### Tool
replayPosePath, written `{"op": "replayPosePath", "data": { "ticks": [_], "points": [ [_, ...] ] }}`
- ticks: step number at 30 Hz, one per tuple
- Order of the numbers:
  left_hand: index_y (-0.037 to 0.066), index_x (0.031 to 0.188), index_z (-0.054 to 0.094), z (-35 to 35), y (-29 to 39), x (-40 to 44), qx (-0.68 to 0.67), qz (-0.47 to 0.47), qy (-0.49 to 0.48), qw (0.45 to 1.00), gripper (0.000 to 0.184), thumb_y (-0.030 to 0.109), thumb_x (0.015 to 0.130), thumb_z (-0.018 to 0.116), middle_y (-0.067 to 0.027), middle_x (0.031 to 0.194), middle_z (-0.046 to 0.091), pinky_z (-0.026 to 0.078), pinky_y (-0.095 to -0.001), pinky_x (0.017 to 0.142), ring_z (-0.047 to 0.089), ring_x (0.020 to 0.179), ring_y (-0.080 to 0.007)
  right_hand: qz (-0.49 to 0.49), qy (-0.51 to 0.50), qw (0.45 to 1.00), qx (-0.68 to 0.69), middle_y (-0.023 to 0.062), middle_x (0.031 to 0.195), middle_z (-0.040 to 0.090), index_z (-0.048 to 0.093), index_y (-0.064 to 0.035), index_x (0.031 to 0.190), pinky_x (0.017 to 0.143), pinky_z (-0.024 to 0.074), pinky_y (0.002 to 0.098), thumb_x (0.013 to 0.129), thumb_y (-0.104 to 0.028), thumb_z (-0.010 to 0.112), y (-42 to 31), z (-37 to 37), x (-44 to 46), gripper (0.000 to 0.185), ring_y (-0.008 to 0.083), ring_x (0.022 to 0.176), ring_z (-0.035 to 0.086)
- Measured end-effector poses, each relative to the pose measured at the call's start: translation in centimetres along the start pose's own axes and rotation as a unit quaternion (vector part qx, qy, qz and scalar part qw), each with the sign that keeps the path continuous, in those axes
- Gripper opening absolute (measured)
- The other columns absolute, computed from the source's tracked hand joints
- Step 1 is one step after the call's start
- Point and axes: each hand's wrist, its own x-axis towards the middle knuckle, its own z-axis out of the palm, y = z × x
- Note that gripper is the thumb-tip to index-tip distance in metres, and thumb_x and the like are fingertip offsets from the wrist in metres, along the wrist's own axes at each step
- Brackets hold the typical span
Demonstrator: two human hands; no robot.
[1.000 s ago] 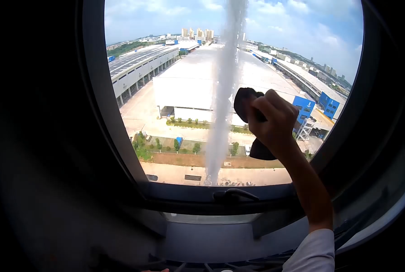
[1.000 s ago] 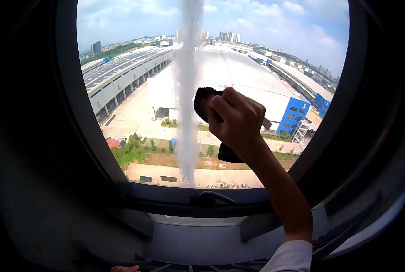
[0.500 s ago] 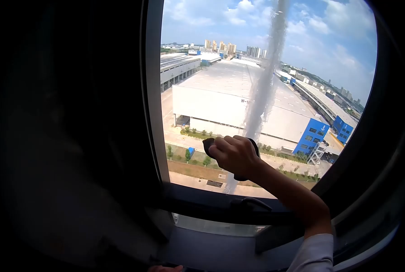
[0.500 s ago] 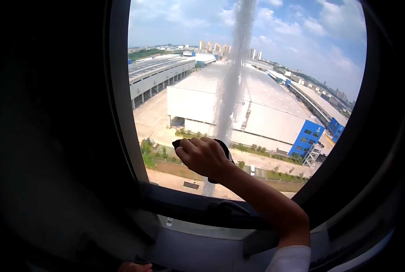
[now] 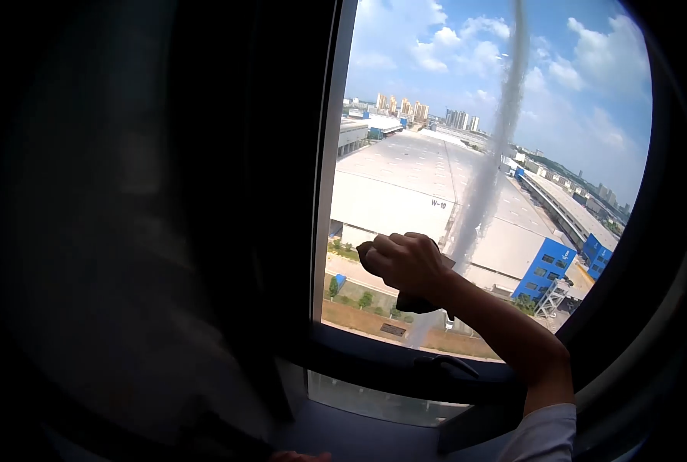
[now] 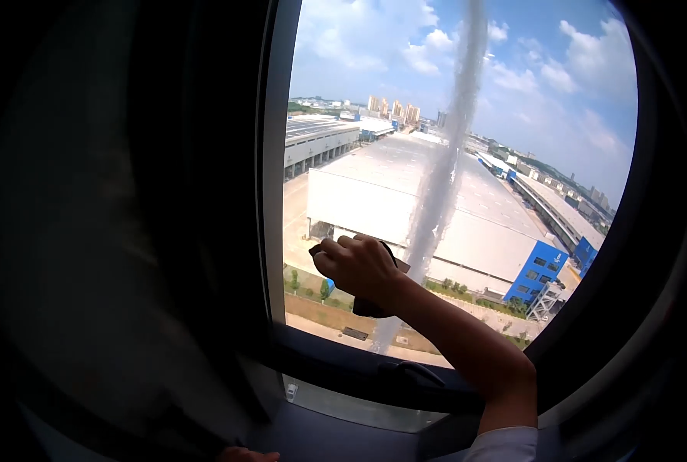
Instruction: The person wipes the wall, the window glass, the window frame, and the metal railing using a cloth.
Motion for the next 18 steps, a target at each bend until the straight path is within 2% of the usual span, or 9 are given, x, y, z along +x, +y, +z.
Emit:
{"op": "replayPosePath", "data": {
  "ticks": [2,3,6,8,10,12,14,16,18],
  "points": [
    [0.004,0.086,0.068,0.2,-0.1,-0.1,-0.015,-0.001,0.007,1.000,0.014,0.013,0.084,0.058,-0.0094,0.066,0.059,0.047,-0.0403,0.058,0.058,0.057,-0.0291,0.034,0.125,0.991,-0.038,0.0027,0.068,0.054,0.058,-0.0120,0.070,0.048,0.0503,0.0309,0.079,-0.014,0.071,5.5,-5.2,3.6,0.016,0.0162,0.052,0.061],
    [0.004,0.086,0.069,0.4,-0.1,-0.4,-0.016,-0.005,0.006,1.000,0.015,0.014,0.085,0.058,-0.0093,0.066,0.059,0.048,-0.0399,0.058,0.058,0.057,-0.0287,0.110,0.166,0.977,-0.083,0.0035,0.067,0.055,0.061,-0.0114,0.072,0.048,0.0489,0.0340,0.079,-0.015,0.072,8.2,-8.5,5.5,0.014,0.0199,0.051,0.060],
    [0.004,0.085,0.069,0.2,0.1,-0.2,-0.011,-0.017,0.001,1.000,0.016,0.015,0.085,0.057,-0.0093,0.066,0.059,0.048,-0.0395,0.059,0.058,0.057,-0.0283,0.204,0.302,0.914,-0.176,0.0047,0.074,0.067,0.070,-0.0125,0.079,0.053,0.0507,0.0315,0.080,-0.018,0.075,16.4,-13.0,7.8,0.008,0.0228,0.057,0.066],
    [0.004,0.084,0.069,-0.2,0.3,-0.1,-0.007,-0.021,-0.003,1.000,0.018,0.016,0.086,0.056,-0.0094,0.067,0.060,0.049,-0.0391,0.059,0.059,0.058,-0.0281,0.236,0.319,0.905,-0.153,0.0045,0.072,0.065,0.068,-0.0115,0.077,0.052,0.0501,0.0324,0.078,-0.015,0.076,13.1,-10.5,7.0,0.010,0.0228,0.056,0.065],
    [0.004,0.083,0.069,-0.3,0.5,-0.1,-0.013,-0.012,-0.008,1.000,0.016,0.015,0.085,0.057,-0.0099,0.067,0.060,0.049,-0.0390,0.060,0.059,0.059,-0.0282,0.161,0.232,0.958,-0.051,0.0030,0.068,0.054,0.057,-0.0109,0.071,0.047,0.0474,0.0336,0.074,-0.010,0.076,5.8,-6.5,4.9,0.019,0.0194,0.055,0.060],
    [0.005,0.083,0.069,-0.2,0.7,-1.3,-0.005,-0.025,-0.019,0.999,0.015,0.015,0.084,0.058,-0.0103,0.069,0.061,0.049,-0.0398,0.061,0.060,0.061,-0.0285,0.084,0.081,0.993,0.000,0.0022,0.072,0.052,0.054,-0.0115,0.069,0.046,0.0480,0.0315,0.074,-0.008,0.070,-0.7,-0.8,0.9,0.018,0.0158,0.055,0.058],
    [0.005,0.084,0.068,0.0,0.3,-1.3,-0.009,-0.015,-0.043,0.999,0.013,0.014,0.084,0.059,-0.0103,0.069,0.061,0.049,-0.0410,0.061,0.060,0.062,-0.0292,0.077,0.059,0.994,0.042,0.0021,0.072,0.055,0.058,-0.0102,0.071,0.047,0.0496,0.0308,0.079,-0.012,0.071,-3.3,1.7,-0.6,0.015,0.0150,0.055,0.060],
    [0.005,0.083,0.068,-0.1,0.1,-1.5,-0.006,-0.022,-0.035,0.999,0.013,0.016,0.083,0.060,-0.0102,0.070,0.060,0.048,-0.0420,0.061,0.059,0.063,-0.0294,0.188,0.086,0.967,0.150,0.0038,0.071,0.058,0.064,-0.0076,0.075,0.049,0.0514,0.0313,0.083,-0.017,0.072,-2.8,-0.9,2.4,0.015,0.0169,0.056,0.062],
    [0.005,0.081,0.067,0.1,0.3,-1.7,-0.020,-0.026,-0.029,0.999,0.013,0.017,0.081,0.061,-0.0104,0.069,0.060,0.048,-0.0421,0.062,0.058,0.063,-0.0297,0.231,0.243,0.909,0.247,0.0065,0.072,0.062,0.069,-0.0048,0.082,0.052,0.0514,0.0311,0.083,-0.016,0.077,-1.2,-3.6,7.1,0.014,0.0207,0.059,0.065]
  ]
}}
